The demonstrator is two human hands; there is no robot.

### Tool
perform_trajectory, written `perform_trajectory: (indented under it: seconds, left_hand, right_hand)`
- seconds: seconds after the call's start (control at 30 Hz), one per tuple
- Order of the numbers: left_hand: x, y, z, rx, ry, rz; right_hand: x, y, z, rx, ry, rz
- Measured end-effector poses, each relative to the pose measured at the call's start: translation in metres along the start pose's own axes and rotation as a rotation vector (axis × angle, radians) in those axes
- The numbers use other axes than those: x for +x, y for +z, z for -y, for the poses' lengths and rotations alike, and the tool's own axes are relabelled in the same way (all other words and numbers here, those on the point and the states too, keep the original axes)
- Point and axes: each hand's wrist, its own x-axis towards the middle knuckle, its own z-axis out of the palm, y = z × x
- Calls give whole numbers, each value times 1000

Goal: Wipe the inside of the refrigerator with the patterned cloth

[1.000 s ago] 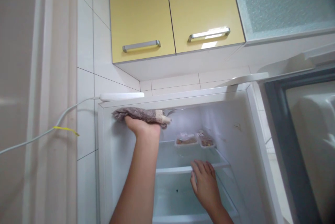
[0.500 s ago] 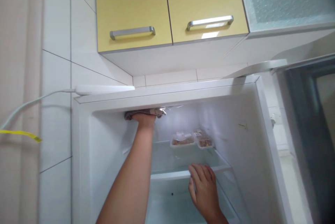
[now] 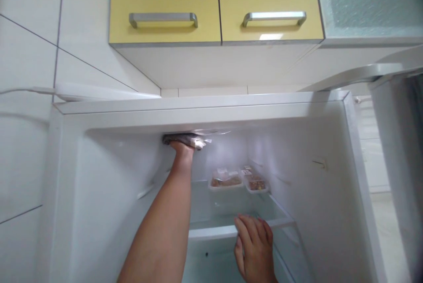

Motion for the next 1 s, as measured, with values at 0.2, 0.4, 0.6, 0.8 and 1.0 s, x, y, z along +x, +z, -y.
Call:
perform_trajectory:
  seconds: [0.2,0.4,0.6,0.8,1.0]
  left_hand:
    - [-24,19,-19,-89,-57,-26]
    - [-89,47,-71,-82,-64,35]
    - [-160,65,-123,-63,-124,27]
    - [-192,76,-140,15,-196,129]
    - [-193,79,-140,-36,-169,160]
  right_hand:
    - [-6,-1,-10,-53,-72,66]
    - [2,-5,1,-27,-20,25]
    - [8,-11,11,15,51,23]
    - [8,-10,11,9,49,12]
    - [1,-6,-2,-31,-53,38]
